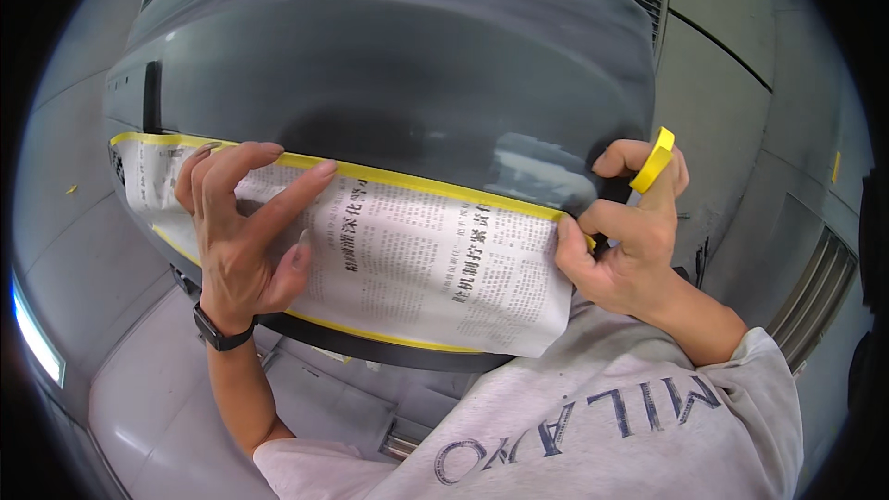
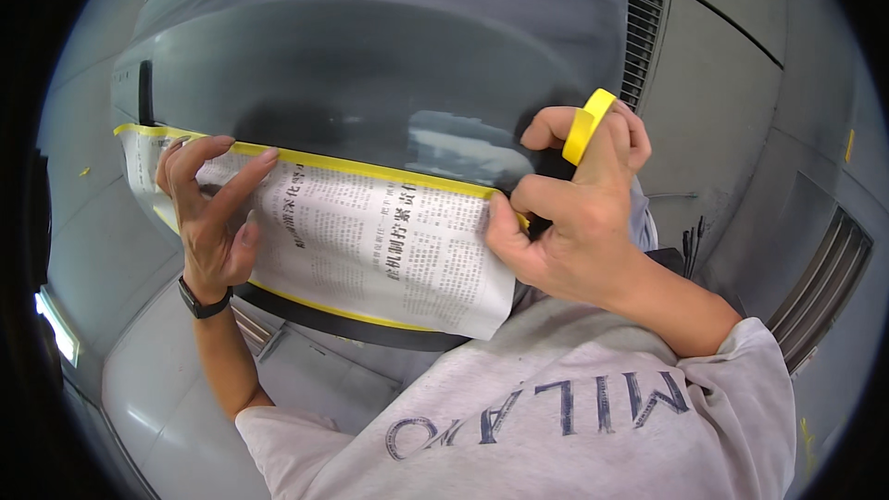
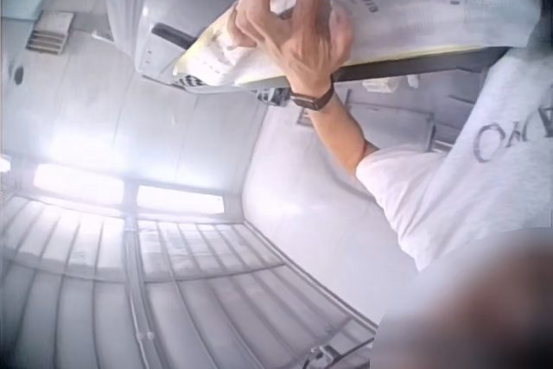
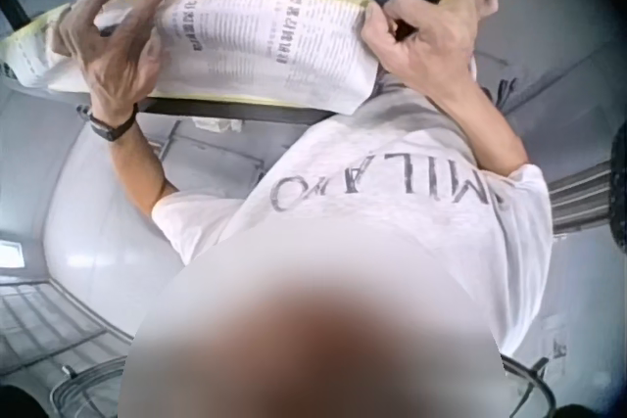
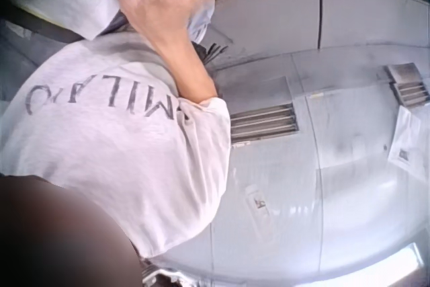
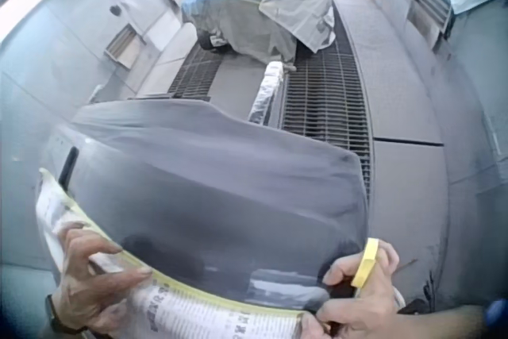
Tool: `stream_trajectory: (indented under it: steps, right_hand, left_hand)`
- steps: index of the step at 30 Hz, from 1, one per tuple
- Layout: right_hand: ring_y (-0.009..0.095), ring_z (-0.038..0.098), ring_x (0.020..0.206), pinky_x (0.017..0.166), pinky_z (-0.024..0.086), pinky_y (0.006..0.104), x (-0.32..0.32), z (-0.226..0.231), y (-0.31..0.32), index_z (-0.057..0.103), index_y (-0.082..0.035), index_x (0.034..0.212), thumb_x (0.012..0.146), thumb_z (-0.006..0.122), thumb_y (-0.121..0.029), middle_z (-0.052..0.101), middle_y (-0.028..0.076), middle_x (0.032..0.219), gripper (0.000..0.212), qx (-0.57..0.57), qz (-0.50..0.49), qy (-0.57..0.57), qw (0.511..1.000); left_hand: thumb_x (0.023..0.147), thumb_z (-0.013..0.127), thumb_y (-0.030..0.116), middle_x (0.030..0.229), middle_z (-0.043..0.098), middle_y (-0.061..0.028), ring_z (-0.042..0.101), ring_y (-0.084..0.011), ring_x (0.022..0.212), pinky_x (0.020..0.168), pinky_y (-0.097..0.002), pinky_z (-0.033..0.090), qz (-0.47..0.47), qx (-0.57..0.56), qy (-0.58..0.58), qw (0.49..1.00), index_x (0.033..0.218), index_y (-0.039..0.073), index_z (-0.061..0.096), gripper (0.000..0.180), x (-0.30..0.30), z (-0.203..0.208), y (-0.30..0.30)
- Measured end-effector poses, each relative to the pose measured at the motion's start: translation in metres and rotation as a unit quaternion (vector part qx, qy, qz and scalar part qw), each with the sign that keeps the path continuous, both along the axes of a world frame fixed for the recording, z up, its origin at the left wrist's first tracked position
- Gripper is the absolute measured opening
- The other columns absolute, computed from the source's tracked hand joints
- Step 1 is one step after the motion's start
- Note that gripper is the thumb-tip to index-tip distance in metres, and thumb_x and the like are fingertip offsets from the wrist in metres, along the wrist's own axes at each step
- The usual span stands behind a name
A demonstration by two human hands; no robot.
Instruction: The person applies yellow masking tape around the edges of a newspaper sheet placed on a gray car bumper to protect the surface. They smooth the tape along the curved edges and corners, then remove the newspaper and tape to reveal the masked area.
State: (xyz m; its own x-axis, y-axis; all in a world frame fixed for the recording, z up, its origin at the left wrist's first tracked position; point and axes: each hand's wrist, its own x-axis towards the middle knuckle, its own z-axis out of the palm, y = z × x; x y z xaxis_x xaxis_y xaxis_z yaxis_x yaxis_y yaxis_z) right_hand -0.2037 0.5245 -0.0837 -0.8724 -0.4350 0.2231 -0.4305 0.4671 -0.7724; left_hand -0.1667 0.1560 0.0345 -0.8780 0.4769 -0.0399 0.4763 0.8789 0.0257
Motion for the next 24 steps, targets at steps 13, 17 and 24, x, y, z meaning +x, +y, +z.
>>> stream_trajectory:
  steps: [13,17,24]
  right_hand:
    - [0.032,0.051,0.099,0.11,0.028,0.0545,-0.001,0.0,-0.002,0.065,-0.008,0.059,0.065,0.082,-0.016,0.062,0.014,0.105,0.02,-0.009,0.001,0.01,1.0]
    - [0.031,0.05,0.103,0.112,0.027,0.0554,-0.001,0.0,-0.002,0.064,-0.009,0.058,0.065,0.082,-0.015,0.061,0.014,0.107,0.021,-0.012,0.003,0.005,1.0]
    - [0.032,0.05,0.107,0.112,0.027,0.0579,0.0,-0.001,-0.002,0.064,-0.01,0.06,0.066,0.082,-0.016,0.062,0.013,0.111,0.02,-0.012,0.005,0.001,1.0]
  left_hand:
    - [0.082,0.062,0.045,0.134,0.058,-0.0071,0.056,-0.0267,0.122,0.119,-0.0551,0.027,0.002,0.007,-0.027,1.0,0.128,0.023,0.084,0.056,0.003,-0.006,0.025]
    - [0.085,0.061,0.047,0.134,0.058,-0.006,0.056,-0.0255,0.122,0.121,-0.0547,0.026,-0.003,-0.001,-0.035,0.999,0.129,0.025,0.083,0.054,0.002,-0.008,0.037]
    - [0.085,0.061,0.05,0.135,0.056,-0.0024,0.055,-0.0237,0.124,0.123,-0.0537,0.024,-0.002,-0.017,-0.05,0.999,0.131,0.029,0.081,0.054,0.005,-0.01,0.063]
